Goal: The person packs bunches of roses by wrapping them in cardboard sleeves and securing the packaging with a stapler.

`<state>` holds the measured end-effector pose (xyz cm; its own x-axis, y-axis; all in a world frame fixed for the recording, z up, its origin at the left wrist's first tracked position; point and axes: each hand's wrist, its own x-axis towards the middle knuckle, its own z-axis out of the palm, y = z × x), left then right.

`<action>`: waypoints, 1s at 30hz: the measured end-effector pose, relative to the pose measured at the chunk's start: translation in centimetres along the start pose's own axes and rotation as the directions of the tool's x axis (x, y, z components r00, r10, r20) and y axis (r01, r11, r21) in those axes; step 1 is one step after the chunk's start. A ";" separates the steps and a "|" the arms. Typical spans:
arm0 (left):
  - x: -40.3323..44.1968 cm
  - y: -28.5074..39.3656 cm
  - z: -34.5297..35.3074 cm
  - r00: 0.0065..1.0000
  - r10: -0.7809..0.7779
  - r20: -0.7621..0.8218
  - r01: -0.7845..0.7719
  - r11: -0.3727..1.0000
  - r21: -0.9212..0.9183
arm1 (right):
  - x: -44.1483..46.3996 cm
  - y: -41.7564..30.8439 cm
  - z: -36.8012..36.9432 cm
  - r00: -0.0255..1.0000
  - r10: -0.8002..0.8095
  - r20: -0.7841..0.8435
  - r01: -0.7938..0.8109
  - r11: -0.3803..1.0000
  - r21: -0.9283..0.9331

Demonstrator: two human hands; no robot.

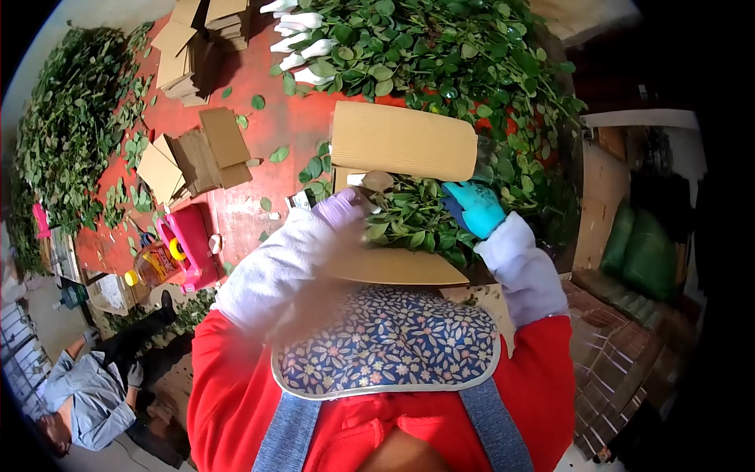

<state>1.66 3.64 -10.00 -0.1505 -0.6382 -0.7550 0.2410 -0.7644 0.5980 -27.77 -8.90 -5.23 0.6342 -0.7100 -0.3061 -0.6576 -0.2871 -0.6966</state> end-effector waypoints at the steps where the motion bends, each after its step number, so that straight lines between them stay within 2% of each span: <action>1: -0.7 0.7 -0.6 0.889 0.427 0.165 -0.444 0.718 0.536 | 0.1 0.5 0.3 0.994 0.106 0.021 -0.108 0.980 0.169; 2: -1.4 1.6 -0.9 0.615 0.596 0.515 -0.658 0.029 0.752 | 0.3 0.8 0.5 0.977 0.210 0.042 -0.212 0.920 0.330; 3: -2.1 2.5 -0.4 0.626 0.596 0.503 -0.624 -0.005 0.782 | 0.5 1.1 0.3 0.997 -0.063 -0.036 0.058 0.991 -0.117; 4: -2.1 2.4 -0.2 0.625 0.592 0.510 -0.625 -0.013 0.781 | 0.5 1.4 0.2 0.943 -0.332 0.017 0.287 0.786 -0.547; 6: -2.3 2.3 0.3 0.641 0.610 0.466 -0.476 -0.161 0.864 | -0.2 0.4 0.1 0.955 -0.298 -0.016 0.245 0.815 -0.525; 7: -2.8 2.5 0.4 0.654 0.605 0.454 -0.465 -0.151 0.872 | -0.3 -1.0 -0.6 0.989 -0.134 -0.057 0.113 0.951 -0.288; 10: -0.8 0.7 -0.4 0.639 0.597 0.484 -0.508 -0.145 0.849 | -0.4 -2.3 -0.4 0.999 -0.034 -0.004 0.030 0.923 -0.384; 12: -0.7 0.4 0.0 0.655 0.602 0.457 -0.461 -0.161 0.873 | 0.1 -4.9 0.3 0.997 -0.062 0.038 0.071 0.746 -0.662; 13: -1.5 1.5 0.4 0.725 0.545 0.421 -0.460 -0.072 0.885 | 0.6 -3.9 1.3 0.988 0.094 0.123 0.027 0.678 -0.735; 14: -2.1 2.3 0.7 0.789 0.480 0.383 -0.445 0.017 0.895 | 1.0 -3.4 1.4 0.989 0.090 0.118 0.026 0.679 -0.734; 15: -2.1 1.3 0.5 0.677 0.607 0.416 -0.446 -0.112 0.888 | 1.3 -2.9 1.3 0.975 0.110 0.193 0.066 0.688 -0.723; 16: -2.3 1.3 0.5 0.678 0.606 0.416 -0.441 -0.117 0.890 | 1.5 -2.4 1.1 0.955 0.129 0.269 0.105 0.698 -0.709; 17: -2.7 1.6 0.8 0.624 0.675 0.393 -0.409 -0.147 0.901 | 0.6 -2.3 0.8 0.987 -0.043 0.154 0.135 0.736 -0.664; 19: -3.2 1.7 1.1 0.482 0.797 0.363 -0.356 -0.201 0.913 | 0.2 -1.8 1.1 0.983 -0.101 0.155 0.178 0.743 -0.645; 20: -4.5 3.1 1.9 0.587 0.744 0.320 -0.309 -0.159 0.938 | 0.2 -1.2 0.8 0.975 -0.159 0.156 0.222 0.741 -0.634; 21: -5.5 4.9 2.6 0.702 0.643 0.305 -0.282 -0.141 0.949 | 0.5 -0.9 0.7 0.974 -0.132 0.183 0.218 0.769 -0.601; 22: -6.1 6.1 3.0 0.802 0.528 0.280 -0.250 -0.130 0.960 | 0.5 -1.5 0.3 0.956 -0.262 0.136 0.289 0.742 -0.605; 24: -6.5 7.1 3.0 0.763 0.547 0.345 -0.364 -0.078 0.928 | 0.5 -0.4 1.2 0.962 -0.195 0.193 0.273 0.730 -0.626; 26: -7.0 7.5 3.7 0.768 0.529 0.362 -0.344 -0.137 0.929 | 0.0 0.0 1.8 0.965 -0.136 0.224 0.245 0.771 -0.587; 27: -7.9 9.3 4.5 0.834 0.430 0.347 -0.312 -0.152 0.938 | -0.3 0.1 1.7 0.964 -0.155 0.217 0.256 0.763 -0.594; 28: -7.8 9.4 4.5 0.830 0.434 0.350 -0.320 -0.143 0.937 | -0.3 0.1 1.6 0.965 -0.120 0.235 0.241 0.764 -0.599; 30: -7.4 8.5 4.0 0.814 0.450 0.366 -0.340 -0.141 0.930 | -0.8 1.1 1.8 0.951 -0.193 0.241 0.298 0.780 -0.551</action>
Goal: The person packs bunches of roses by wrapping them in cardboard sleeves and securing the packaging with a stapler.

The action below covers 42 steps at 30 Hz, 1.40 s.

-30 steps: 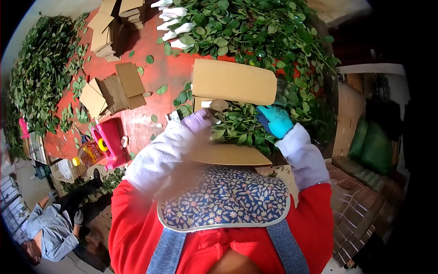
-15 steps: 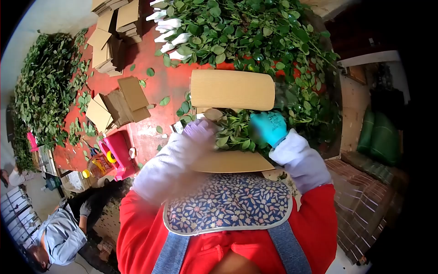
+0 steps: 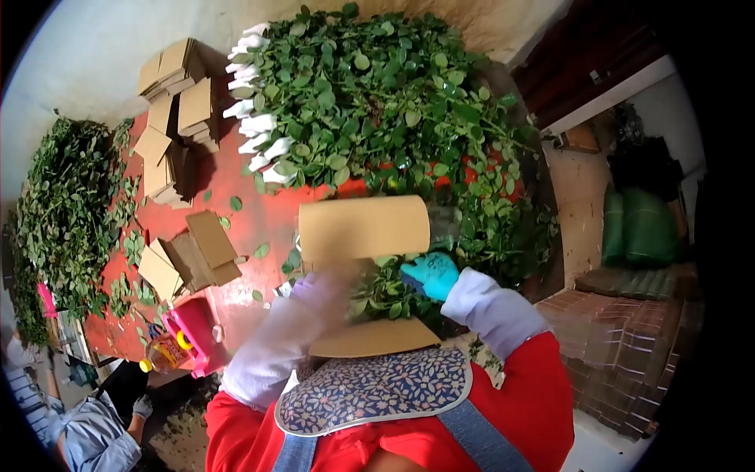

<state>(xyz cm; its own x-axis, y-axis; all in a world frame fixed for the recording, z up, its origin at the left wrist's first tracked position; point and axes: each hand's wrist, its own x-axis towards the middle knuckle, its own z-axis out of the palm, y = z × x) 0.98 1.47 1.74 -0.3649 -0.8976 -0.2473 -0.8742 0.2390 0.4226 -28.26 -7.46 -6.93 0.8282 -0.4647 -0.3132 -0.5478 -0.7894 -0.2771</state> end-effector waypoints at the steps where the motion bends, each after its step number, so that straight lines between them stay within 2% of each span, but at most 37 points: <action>1: 0.0 -0.4 0.6 1.000 0.009 -0.010 -0.009 1.000 -0.009 | -0.3 0.2 0.3 1.000 0.014 -0.022 -0.013 1.000 0.020; 2: 0.0 -0.8 1.4 1.000 0.010 -0.024 -0.011 1.000 -0.021 | -0.4 0.4 0.3 0.999 0.023 -0.039 -0.021 0.999 0.041; 6: 1.0 -2.3 2.6 0.999 0.004 -0.055 -0.006 0.999 -0.049 | -1.2 1.8 -11.5 0.998 -0.068 0.007 0.065 0.973 0.221; 8: 1.4 -2.3 2.6 0.998 0.006 -0.068 -0.010 0.998 -0.061 | -0.1 3.3 -18.5 0.986 0.153 0.068 -0.165 0.952 0.257; 10: 1.5 -2.1 2.6 0.997 0.016 -0.082 -0.021 0.998 -0.055 | 3.4 2.3 -24.7 0.920 0.294 -0.261 -0.174 0.900 0.400; 11: 1.8 -2.1 2.5 0.996 0.018 -0.087 -0.023 0.998 -0.061 | 6.9 3.3 -25.9 0.820 0.161 -0.549 -0.066 0.980 0.188; 12: 1.9 -2.3 2.4 0.995 0.021 -0.094 -0.026 0.998 -0.055 | 10.6 5.0 -26.8 0.642 -0.035 -0.766 -0.014 0.998 -0.057; 14: 2.0 -2.7 2.7 0.993 0.025 -0.113 -0.031 0.998 -0.048 | 18.2 10.2 -27.5 0.664 -0.173 -0.727 -0.056 0.959 -0.279; 15: 2.0 -2.8 3.0 0.992 0.028 -0.122 -0.034 0.999 -0.043 | 21.9 14.0 -25.2 0.758 0.024 -0.652 -0.212 0.954 -0.211; 16: 1.8 -2.8 3.5 0.991 0.035 -0.131 -0.040 0.998 -0.040 | 24.5 16.9 -23.2 0.805 0.230 -0.547 -0.369 0.916 -0.158; 17: 1.4 -3.1 4.1 0.991 0.046 -0.129 -0.051 0.998 -0.042 | 25.5 17.2 -22.8 0.833 0.384 -0.398 -0.462 0.879 -0.118; 18: 1.0 -3.5 4.5 0.991 0.053 -0.125 -0.060 0.997 -0.050 | 26.3 17.5 -22.7 0.823 0.521 -0.225 -0.553 0.826 -0.108; 20: 0.0 -4.0 5.4 0.992 0.057 -0.114 -0.065 0.996 -0.061 | 27.8 18.2 -24.1 0.761 0.647 -0.044 -0.647 0.752 -0.126; 22: -0.3 -4.3 6.5 0.990 0.066 -0.124 -0.076 0.994 -0.081 | 26.2 18.6 -24.2 0.802 0.585 -0.118 -0.596 0.777 -0.203; 24: 0.0 -4.1 6.4 0.990 0.057 -0.126 -0.070 0.992 -0.106 | 22.7 15.7 -25.8 0.848 0.458 -0.267 -0.515 0.832 -0.206; 25: 0.2 -4.1 6.3 0.991 0.051 -0.127 -0.065 0.992 -0.112 | 21.0 14.8 -26.2 0.856 0.268 -0.442 -0.372 0.913 -0.169; 27: 0.4 -3.9 6.0 0.991 0.047 -0.127 -0.061 0.992 -0.113 | 19.5 13.7 -27.1 0.760 0.259 -0.596 -0.289 0.956 0.048; 30: 0.8 -3.8 5.8 0.991 0.044 -0.130 -0.059 0.992 -0.115 | 18.0 12.0 -28.0 0.638 0.140 -0.757 -0.270 0.962 -0.049; 32: 0.9 -3.6 5.7 0.991 0.050 -0.122 -0.063 0.992 -0.107 | 18.2 12.8 -27.8 0.811 0.222 -0.542 -0.466 0.804 -0.369; 33: 0.9 -3.6 5.7 0.991 0.048 -0.126 -0.061 0.992 -0.108 | 17.8 12.4 -28.4 0.807 0.276 -0.522 -0.460 0.848 -0.262; 34: 1.0 -3.7 5.7 0.991 0.045 -0.127 -0.059 0.992 -0.114 | 17.5 13.0 -28.2 0.763 0.188 -0.618 -0.449 0.842 -0.299; 36: 1.0 -3.7 5.8 0.991 0.044 -0.128 -0.059 0.991 -0.120 | 17.1 13.9 -28.6 0.609 0.224 -0.761 -0.425 0.902 -0.075; 38: 0.9 -3.7 5.9 0.991 0.041 -0.127 -0.058 0.989 -0.134 | 16.0 16.3 -29.2 0.419 0.168 -0.892 -0.217 0.973 0.081; 39: 0.9 -3.5 5.9 0.991 0.040 -0.126 -0.058 0.989 -0.138 | 15.0 15.5 -30.8 0.426 0.163 -0.890 -0.220 0.973 0.073; 42: 0.9 -3.6 6.0 0.991 0.034 -0.129 -0.053 0.987 -0.148 | 13.2 13.9 -35.7 0.489 0.316 -0.813 -0.585 0.810 -0.037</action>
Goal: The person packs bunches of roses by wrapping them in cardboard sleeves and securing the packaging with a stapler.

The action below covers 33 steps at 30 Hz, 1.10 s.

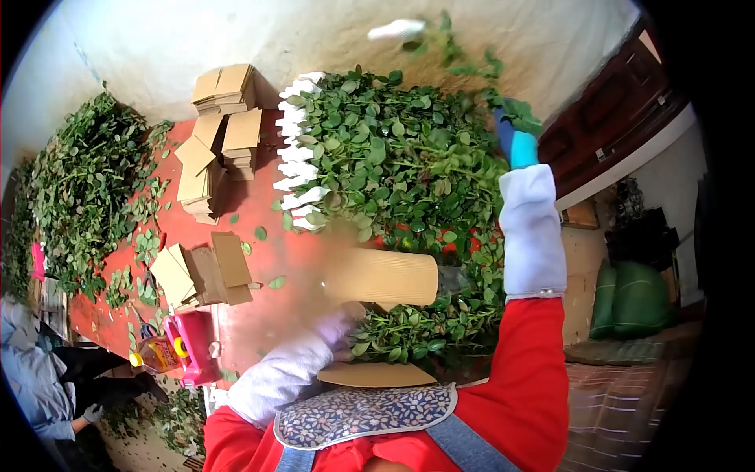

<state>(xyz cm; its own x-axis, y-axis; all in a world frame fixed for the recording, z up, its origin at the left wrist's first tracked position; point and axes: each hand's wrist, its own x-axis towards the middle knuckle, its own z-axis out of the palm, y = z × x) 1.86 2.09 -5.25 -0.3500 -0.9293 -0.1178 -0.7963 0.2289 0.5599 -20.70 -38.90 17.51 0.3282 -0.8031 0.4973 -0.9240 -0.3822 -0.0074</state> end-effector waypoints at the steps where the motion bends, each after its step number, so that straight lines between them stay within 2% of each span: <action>1: 0.0 0.2 0.0 1.000 0.001 0.002 -0.001 1.000 -0.004 | 2.0 7.1 6.1 0.988 -0.046 -0.150 0.125 0.806 0.579; 3: 0.1 0.3 -0.1 1.000 0.000 0.009 0.000 1.000 -0.006 | 1.3 9.9 5.2 0.942 -0.014 -0.335 0.218 0.786 0.578; 4: 0.0 0.3 -0.2 1.000 -0.005 0.006 0.005 1.000 -0.016 | 0.5 8.3 1.3 0.938 0.024 -0.346 0.113 0.922 0.370; 5: 0.0 0.3 -0.1 1.000 -0.005 0.004 0.005 1.000 -0.016 | -0.3 6.5 -2.9 0.932 0.062 -0.356 -0.012 0.990 0.141; 6: -0.1 0.3 -0.2 1.000 -0.007 0.002 0.007 1.000 -0.021 | -1.5 5.5 -4.4 0.918 0.258 -0.302 -0.041 0.817 0.575; 7: -0.2 0.3 -0.1 1.000 -0.006 0.000 0.006 1.000 -0.022 | -2.4 6.8 -4.2 0.913 0.142 -0.382 0.040 0.902 0.430; 8: -0.2 0.2 -0.1 1.000 -0.009 -0.008 0.009 1.000 -0.026 | -3.7 6.2 -5.0 0.919 0.114 -0.378 0.074 0.891 0.448; 9: 0.2 0.0 0.0 1.000 -0.016 -0.018 0.015 0.999 -0.042 | -5.9 4.6 -5.8 0.946 0.120 -0.301 0.075 0.823 0.563; 11: -0.4 0.0 0.3 0.999 -0.028 -0.045 0.024 0.995 -0.093 | -11.0 1.3 -6.9 0.987 0.158 0.003 -0.083 0.503 0.860; 13: -0.3 0.0 0.2 0.996 -0.047 -0.072 0.034 0.985 -0.170 | -16.1 -1.7 -7.2 0.942 0.123 0.312 -0.333 0.239 0.912; 15: 0.2 0.0 0.1 0.993 -0.064 -0.103 0.036 0.966 -0.255 | -21.2 -3.3 -6.5 0.867 0.064 0.494 -0.497 0.174 0.850; 16: 0.3 -0.1 0.0 0.990 -0.076 -0.114 0.039 0.954 -0.296 | -23.4 -3.3 -5.9 0.885 -0.007 0.466 -0.445 0.280 0.851; 17: 0.6 -0.1 0.0 0.988 -0.083 -0.131 0.035 0.944 -0.329 | -25.7 -2.6 -4.5 0.941 -0.170 0.294 -0.170 0.514 0.841; 18: 0.9 -0.3 -0.1 0.986 -0.088 -0.140 0.031 0.930 -0.367 | -27.9 -1.8 -3.3 0.926 -0.368 0.085 0.206 0.681 0.703; 19: 1.1 -0.4 -0.3 0.984 -0.092 -0.151 0.021 0.909 -0.416 | -30.2 -1.0 -2.1 0.888 -0.461 -0.004 0.378 0.722 0.579; 20: 1.3 -0.6 -0.4 0.982 -0.095 -0.162 0.011 0.889 -0.458 | -32.4 0.0 -0.7 0.876 -0.483 -0.018 0.428 0.757 0.494; 22: 1.6 -0.8 -0.8 0.980 -0.097 -0.174 -0.008 0.852 -0.524 | -35.7 1.5 1.6 0.937 -0.278 0.212 0.163 0.883 0.439; 23: 1.7 -0.9 -1.0 0.979 -0.094 -0.180 -0.021 0.835 -0.550 | -37.3 2.2 2.8 0.933 -0.165 0.319 0.035 0.925 0.378; 24: 1.8 -1.0 -1.2 0.979 -0.089 -0.184 -0.032 0.821 -0.570 | -37.8 1.5 3.0 0.762 0.077 0.643 -0.429 0.804 0.412; 25: 1.8 -0.8 -1.3 0.979 -0.084 -0.188 -0.042 0.809 -0.586 | -39.7 2.9 4.8 0.824 -0.069 0.562 -0.215 0.880 0.424; 26: 1.9 -0.8 -1.5 0.979 -0.079 -0.188 -0.051 0.798 -0.601 | -40.1 2.9 5.1 0.845 -0.255 0.470 0.042 0.908 0.417; 27: 1.9 -0.7 -1.6 0.979 -0.076 -0.190 -0.058 0.787 -0.614 | -40.6 2.8 5.4 0.829 -0.430 0.358 0.296 0.880 0.371; 28: 2.0 -0.6 -1.8 0.979 -0.070 -0.189 -0.065 0.777 -0.625 | -40.5 3.2 5.6 0.833 -0.425 0.354 0.293 0.882 0.369; 30: 2.1 -0.4 -2.1 0.981 -0.056 -0.186 -0.079 0.761 -0.643 | -38.8 1.9 4.2 0.745 -0.477 0.465 0.223 0.836 0.501; 31: 2.2 -0.4 -2.2 0.982 -0.054 -0.181 -0.079 0.755 -0.651 | -37.3 1.3 2.6 0.650 -0.526 0.548 0.359 0.849 0.389; 32: 2.3 -0.3 -2.3 0.982 -0.049 -0.182 -0.084 0.750 -0.656 | -36.1 0.6 0.8 0.608 -0.544 0.578 0.404 0.839 0.365; 33: 2.4 -0.3 -2.4 0.983 -0.045 -0.179 -0.087 0.744 -0.663 | -35.2 0.1 -0.7 0.556 -0.480 0.679 0.463 0.857 0.227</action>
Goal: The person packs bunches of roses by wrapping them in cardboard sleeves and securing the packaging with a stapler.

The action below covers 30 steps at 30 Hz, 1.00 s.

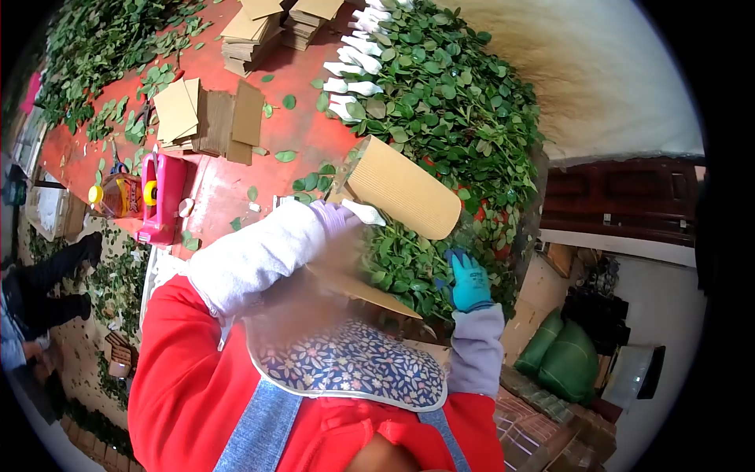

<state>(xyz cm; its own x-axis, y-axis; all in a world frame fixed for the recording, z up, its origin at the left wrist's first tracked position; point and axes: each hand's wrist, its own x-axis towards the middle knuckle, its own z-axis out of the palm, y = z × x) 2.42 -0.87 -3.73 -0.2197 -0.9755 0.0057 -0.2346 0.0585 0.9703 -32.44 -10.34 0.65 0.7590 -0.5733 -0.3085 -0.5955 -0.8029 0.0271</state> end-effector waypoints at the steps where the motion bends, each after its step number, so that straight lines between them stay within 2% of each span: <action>1: 0.0 0.1 0.2 1.000 0.001 0.005 -0.001 1.000 -0.004 | -0.3 -0.5 -1.9 0.991 0.070 0.111 -0.054 0.989 -0.141; 2: 0.0 0.1 0.2 1.000 0.001 0.008 -0.001 1.000 -0.007 | -0.2 -1.9 -4.4 0.999 0.038 0.015 -0.036 0.992 -0.121; 3: 0.0 0.2 0.3 1.000 0.001 0.013 -0.001 1.000 -0.009 | 0.1 -3.3 -6.8 0.999 0.040 0.011 -0.038 0.991 -0.126; 5: -0.2 0.3 0.4 1.000 -0.004 0.017 0.004 1.000 -0.011 | 1.3 -6.3 -10.2 0.974 -0.116 -0.194 0.129 0.990 0.057; 7: -0.3 0.5 0.6 1.000 -0.007 0.028 0.007 1.000 -0.009 | 3.3 -9.4 -11.6 0.933 -0.182 -0.310 0.262 0.934 0.243; 8: -0.4 0.5 0.8 0.999 -0.010 0.034 0.011 1.000 -0.004 | 4.7 -10.0 -10.9 0.897 -0.241 -0.372 0.337 0.916 0.219; 9: -0.4 0.5 0.8 0.999 -0.013 0.038 0.013 1.000 0.002 | 5.4 -11.4 -10.9 0.946 -0.173 -0.275 0.247 0.934 0.258; 11: -0.7 0.4 1.0 0.999 -0.022 0.043 0.021 0.999 0.024 | 7.5 -11.2 -6.0 0.973 -0.140 -0.185 0.165 0.978 0.127; 13: -1.1 0.4 1.0 0.998 -0.041 0.046 0.038 0.997 0.064 | 8.7 -11.3 -1.5 0.983 -0.147 -0.110 0.148 0.989 -0.005; 14: -1.4 0.3 0.9 0.997 -0.053 0.047 0.048 0.994 0.103 | 8.5 -11.8 -1.9 0.988 -0.136 -0.073 0.139 0.989 0.043; 17: -2.9 0.4 1.1 0.993 -0.103 0.057 0.087 0.969 0.232 | 9.0 -11.3 0.3 0.984 -0.118 -0.131 0.138 0.978 0.158; 21: -4.2 0.2 1.2 0.983 -0.168 0.076 0.130 0.922 0.364 | 9.8 -11.5 -1.0 0.977 -0.121 -0.173 0.148 0.977 0.152; 23: -4.5 0.2 1.3 0.980 -0.181 0.085 0.134 0.910 0.393 | 10.0 -12.7 -2.6 0.970 0.004 -0.243 0.033 0.988 0.148; 24: -4.5 0.3 1.4 0.979 -0.183 0.089 0.133 0.907 0.400 | 10.3 -12.8 -2.4 0.984 -0.020 -0.177 0.048 0.987 0.156; 25: -4.4 0.3 1.3 0.979 -0.187 0.086 0.137 0.904 0.406 | 10.6 -12.5 -0.9 0.984 -0.007 -0.178 0.037 0.986 0.164; 27: -4.4 -0.2 1.5 0.977 -0.198 0.083 0.146 0.896 0.419 | 11.5 -11.7 3.9 0.982 -0.027 -0.188 0.024 0.999 -0.022; 29: -4.3 -3.3 2.2 0.977 -0.195 0.085 0.140 0.889 0.435 | 11.4 -11.0 5.0 0.977 0.009 -0.213 -0.003 1.000 0.029; 30: -4.3 -7.8 3.4 0.980 -0.037 0.198 -0.077 0.839 0.539 | 11.2 -11.1 4.3 0.977 0.006 -0.214 0.006 0.999 0.053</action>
<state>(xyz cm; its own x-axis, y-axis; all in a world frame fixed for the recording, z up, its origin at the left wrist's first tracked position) 1.99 3.60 -12.15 -0.3940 -0.9158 -0.0777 -0.6899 0.2388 0.6834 -18.52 -7.13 -7.23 0.7943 -0.5996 -0.0982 -0.6043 -0.7964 -0.0250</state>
